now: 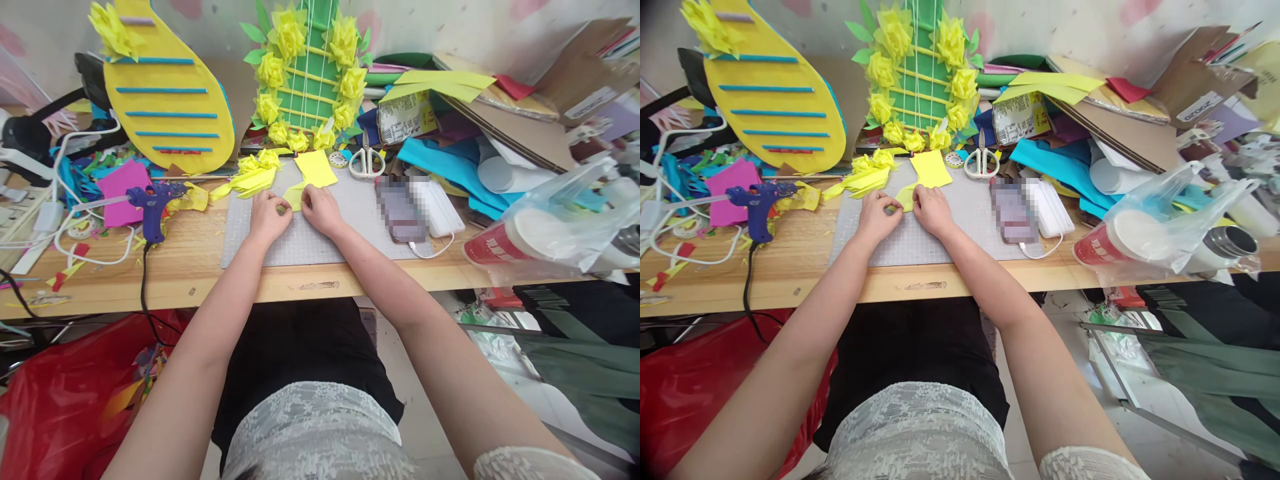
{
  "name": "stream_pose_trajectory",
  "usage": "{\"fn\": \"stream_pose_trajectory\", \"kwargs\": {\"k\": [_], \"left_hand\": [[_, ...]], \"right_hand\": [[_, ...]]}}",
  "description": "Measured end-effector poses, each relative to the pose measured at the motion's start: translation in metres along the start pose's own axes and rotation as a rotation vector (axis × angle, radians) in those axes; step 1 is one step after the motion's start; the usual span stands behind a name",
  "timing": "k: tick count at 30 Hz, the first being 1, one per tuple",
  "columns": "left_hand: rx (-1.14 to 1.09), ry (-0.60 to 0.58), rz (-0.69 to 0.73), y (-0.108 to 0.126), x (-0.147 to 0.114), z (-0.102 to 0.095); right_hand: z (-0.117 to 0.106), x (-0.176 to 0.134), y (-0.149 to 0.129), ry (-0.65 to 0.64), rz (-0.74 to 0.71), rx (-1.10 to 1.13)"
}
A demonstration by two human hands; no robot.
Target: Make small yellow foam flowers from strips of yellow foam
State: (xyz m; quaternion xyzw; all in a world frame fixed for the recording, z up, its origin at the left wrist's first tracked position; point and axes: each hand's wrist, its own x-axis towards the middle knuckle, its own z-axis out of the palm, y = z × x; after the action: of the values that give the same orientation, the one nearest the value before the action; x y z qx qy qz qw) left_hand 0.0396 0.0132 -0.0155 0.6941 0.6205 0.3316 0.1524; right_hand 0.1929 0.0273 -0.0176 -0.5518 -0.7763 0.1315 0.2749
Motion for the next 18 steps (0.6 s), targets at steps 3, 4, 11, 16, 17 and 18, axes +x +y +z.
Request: {"fn": "stream_pose_trajectory", "kwargs": {"k": [3,4,11,16,17,18], "left_hand": [[-0.002,0.025,-0.02,0.0029,-0.0002,0.001],[0.008,0.028,-0.022,0.004,-0.0005,0.001],[0.05,-0.004,-0.019,0.0083,-0.0023,-0.0003],[0.051,-0.001,-0.001,0.0087,-0.0025,0.0021],[0.057,-0.003,0.002,0.009,-0.0026,0.0027],[0.065,-0.006,0.001,0.0094,-0.0026,0.0031]], "right_hand": [[-0.0007,-0.0003,-0.0011,-0.014,0.009,-0.017],[-0.0009,-0.0004,-0.0016,-0.017,0.012,-0.021],[-0.0008,-0.0004,-0.0032,-0.026,0.029,-0.041],[0.0014,-0.0002,-0.0001,-0.016,0.007,-0.048],[0.002,-0.0002,0.0005,-0.005,-0.002,-0.046],[0.0026,-0.0003,0.0009,0.003,-0.008,-0.046]]}}
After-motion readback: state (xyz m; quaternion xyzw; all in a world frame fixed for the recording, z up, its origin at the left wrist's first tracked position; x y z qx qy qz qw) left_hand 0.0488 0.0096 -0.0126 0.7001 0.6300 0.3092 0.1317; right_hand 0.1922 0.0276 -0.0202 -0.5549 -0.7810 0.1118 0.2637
